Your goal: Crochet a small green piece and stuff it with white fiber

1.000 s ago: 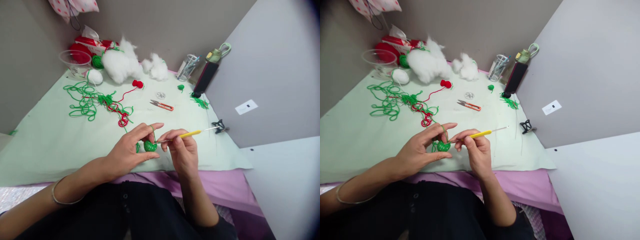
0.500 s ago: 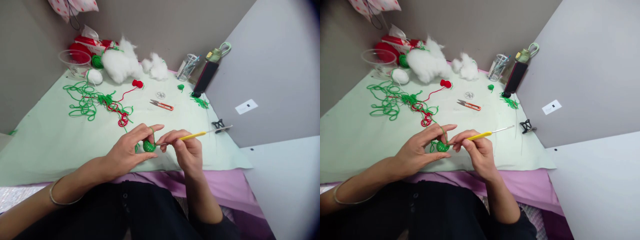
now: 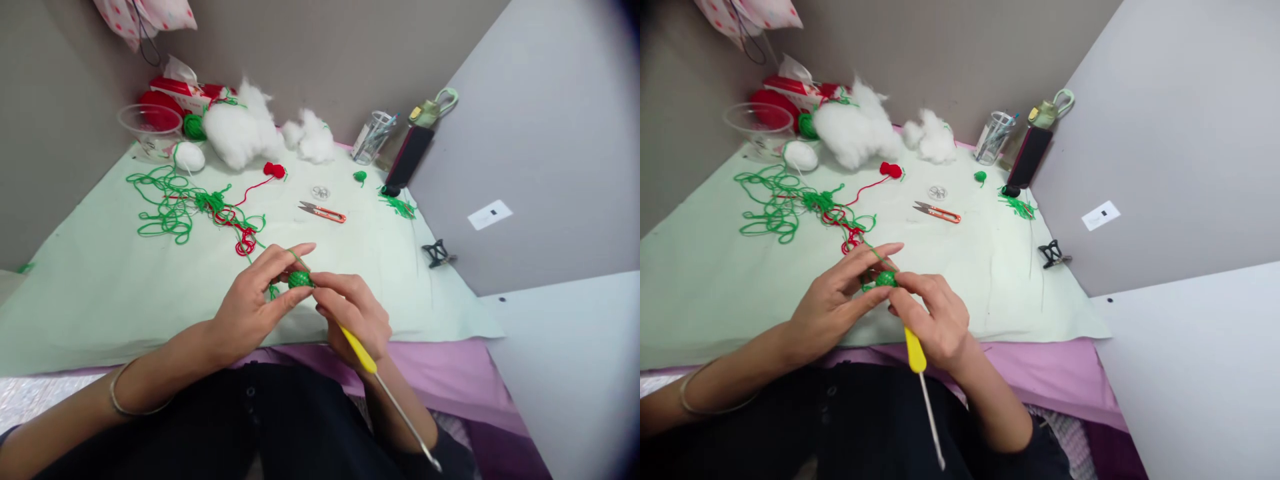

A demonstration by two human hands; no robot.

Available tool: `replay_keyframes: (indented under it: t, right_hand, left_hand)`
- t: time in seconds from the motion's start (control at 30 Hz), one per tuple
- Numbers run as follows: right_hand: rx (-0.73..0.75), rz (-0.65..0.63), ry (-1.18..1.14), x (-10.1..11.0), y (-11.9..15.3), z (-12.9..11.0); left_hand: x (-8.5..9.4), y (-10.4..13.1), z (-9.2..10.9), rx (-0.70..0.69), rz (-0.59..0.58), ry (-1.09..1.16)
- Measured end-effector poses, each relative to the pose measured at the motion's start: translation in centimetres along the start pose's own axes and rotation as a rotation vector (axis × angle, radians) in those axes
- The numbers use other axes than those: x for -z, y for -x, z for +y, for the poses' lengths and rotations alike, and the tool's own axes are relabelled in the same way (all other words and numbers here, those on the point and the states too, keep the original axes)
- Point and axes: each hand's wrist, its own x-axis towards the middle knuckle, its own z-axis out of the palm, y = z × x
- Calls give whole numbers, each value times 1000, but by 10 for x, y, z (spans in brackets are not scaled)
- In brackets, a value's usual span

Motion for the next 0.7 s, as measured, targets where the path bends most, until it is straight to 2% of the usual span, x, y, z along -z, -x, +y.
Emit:
replay_keyframes:
  t: [0.1, 0.23, 0.37, 0.47, 0.53, 0.7]
  right_hand:
    - [33, 51, 63, -4, 3, 0]
    - [31, 62, -10, -5, 5, 5]
    - [38, 98, -30, -5, 9, 10]
    - [33, 94, 5, -6, 10, 10]
    - [42, 90, 78, -6, 10, 8]
    - [221, 101, 264, -5, 10, 2]
  left_hand:
    - [-1, 4, 5, 32, 56, 36]
    - [-3, 2, 10, 220, 98, 279]
    - [-3, -5, 9, 378, 48, 576]
    - [-2, -6, 8, 425, -8, 638]
    - [-3, -5, 7, 436, -3, 657]
    - [-7, -2, 9, 562, -15, 803]
